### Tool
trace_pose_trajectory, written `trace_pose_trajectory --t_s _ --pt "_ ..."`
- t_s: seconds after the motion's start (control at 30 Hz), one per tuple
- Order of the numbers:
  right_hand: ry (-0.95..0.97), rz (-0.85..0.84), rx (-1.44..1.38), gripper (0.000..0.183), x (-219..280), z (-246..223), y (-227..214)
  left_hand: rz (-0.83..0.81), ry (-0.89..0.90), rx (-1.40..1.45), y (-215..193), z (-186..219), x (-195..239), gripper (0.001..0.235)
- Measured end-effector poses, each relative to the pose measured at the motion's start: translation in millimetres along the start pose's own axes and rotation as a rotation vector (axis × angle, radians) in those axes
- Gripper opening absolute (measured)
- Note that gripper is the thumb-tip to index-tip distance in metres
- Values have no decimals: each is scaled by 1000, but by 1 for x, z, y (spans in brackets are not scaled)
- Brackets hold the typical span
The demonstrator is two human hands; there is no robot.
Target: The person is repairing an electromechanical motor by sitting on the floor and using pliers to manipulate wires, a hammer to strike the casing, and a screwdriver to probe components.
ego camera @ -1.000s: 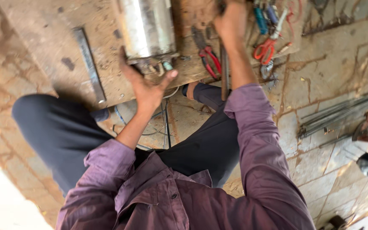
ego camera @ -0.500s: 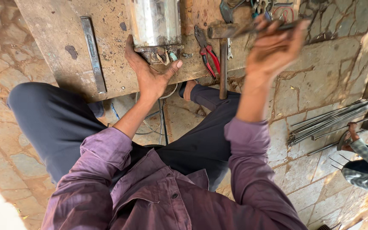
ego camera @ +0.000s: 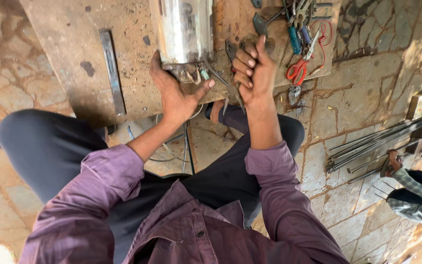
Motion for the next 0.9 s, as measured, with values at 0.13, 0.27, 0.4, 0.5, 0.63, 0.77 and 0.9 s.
trace_pose_trajectory --t_s 0.13,0.27,0.4,0.5,0.63,0.77,0.9 --pt "-314 191 232 38 7 -50 -12 5 35 -88 3 1 -2 136" --pt "-49 -120 60 49 -7 -16 28 -9 -34 -16 -2 4 -1 135" --pt "-93 35 -63 47 -14 -35 7 7 -4 -29 0 6 -1 134" --pt "-155 -328 -177 50 4 -72 45 25 17 -39 -1 5 3 133" --pt "7 -321 -188 55 10 -29 56 36 -5 12 0 5 0 132" --pt "-26 -386 -156 59 15 -44 44 32 46 2 2 2 1 133" --pt "-404 -178 328 39 8 -52 35 37 60 -8 2 4 1 134"
Point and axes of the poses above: each hand's wrist, its own x-axis away from the middle knuckle, its own y-axis out of the palm, z = x × y, the point moved 9 cm from there along -x, towards the middle knuckle, and after that the axes turned 4 degrees about -y, right-handed, at the moved point
